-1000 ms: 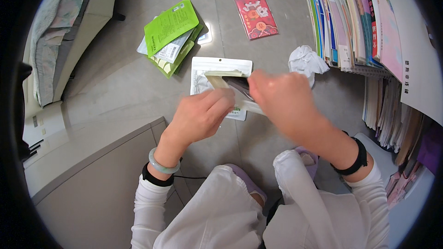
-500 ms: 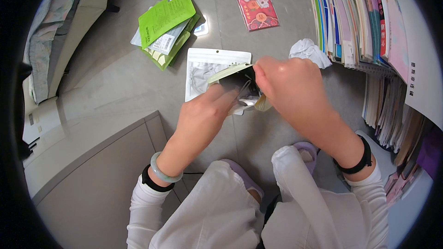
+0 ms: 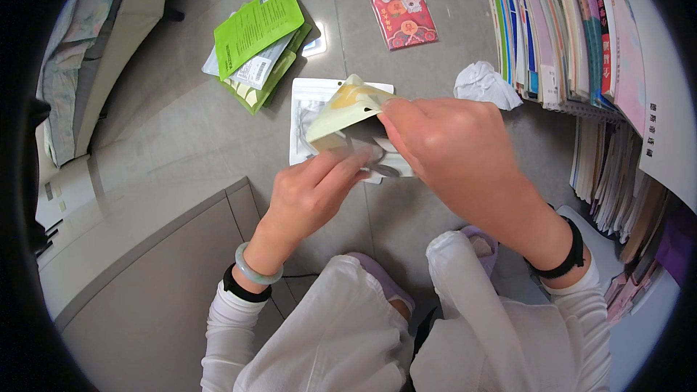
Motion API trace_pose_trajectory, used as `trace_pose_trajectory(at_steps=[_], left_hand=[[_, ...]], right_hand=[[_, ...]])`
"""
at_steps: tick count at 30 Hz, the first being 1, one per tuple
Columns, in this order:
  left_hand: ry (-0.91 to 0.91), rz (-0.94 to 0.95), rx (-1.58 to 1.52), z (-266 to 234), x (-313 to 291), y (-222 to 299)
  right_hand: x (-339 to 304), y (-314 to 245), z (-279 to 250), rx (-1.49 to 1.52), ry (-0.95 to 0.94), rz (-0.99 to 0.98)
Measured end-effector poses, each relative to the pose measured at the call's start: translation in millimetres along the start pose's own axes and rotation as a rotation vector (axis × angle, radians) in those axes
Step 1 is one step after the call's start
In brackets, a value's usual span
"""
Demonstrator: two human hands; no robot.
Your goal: The person retrieves several packaged items from a shelf, sits on the floor, and wipes each item with a white cloth. They open and close some packages, then place the items into a black box before returning the box to the shelf.
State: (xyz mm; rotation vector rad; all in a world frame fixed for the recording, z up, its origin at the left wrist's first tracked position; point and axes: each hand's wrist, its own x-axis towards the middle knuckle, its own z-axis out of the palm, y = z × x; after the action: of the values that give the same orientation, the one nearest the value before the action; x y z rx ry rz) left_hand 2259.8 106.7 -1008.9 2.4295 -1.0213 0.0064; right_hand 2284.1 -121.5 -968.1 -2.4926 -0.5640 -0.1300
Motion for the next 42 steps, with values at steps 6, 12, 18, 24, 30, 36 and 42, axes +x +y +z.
trace_pose_trajectory(at_steps=[6, 12, 18, 24, 30, 36, 42], left_hand=[[0.474, -0.189, -0.160, -5, 21, -15], [0.040, -0.694, -0.928, -15, 20, -17], [0.068, -0.864, -1.132, -9, 21, -16], [0.071, -0.858, -1.250, 0, 20, -11], [0.195, -0.940, -1.208, 2, 18, -14], [0.316, -0.844, -0.984, 6, 20, -3], [0.232, -0.834, -0.803, 2, 19, -2]], right_hand=[[7, 17, -5, 0.207, -0.230, 0.091], [20, 34, -12, 0.633, -0.555, 0.335], [18, 31, -6, 0.941, -0.481, 0.425], [26, 31, 7, 0.499, -0.800, 0.236], [20, 45, 9, 1.000, -0.730, 0.461], [18, 53, 15, 0.723, -0.848, 0.250], [16, 39, 8, 0.995, -0.626, 0.524]])
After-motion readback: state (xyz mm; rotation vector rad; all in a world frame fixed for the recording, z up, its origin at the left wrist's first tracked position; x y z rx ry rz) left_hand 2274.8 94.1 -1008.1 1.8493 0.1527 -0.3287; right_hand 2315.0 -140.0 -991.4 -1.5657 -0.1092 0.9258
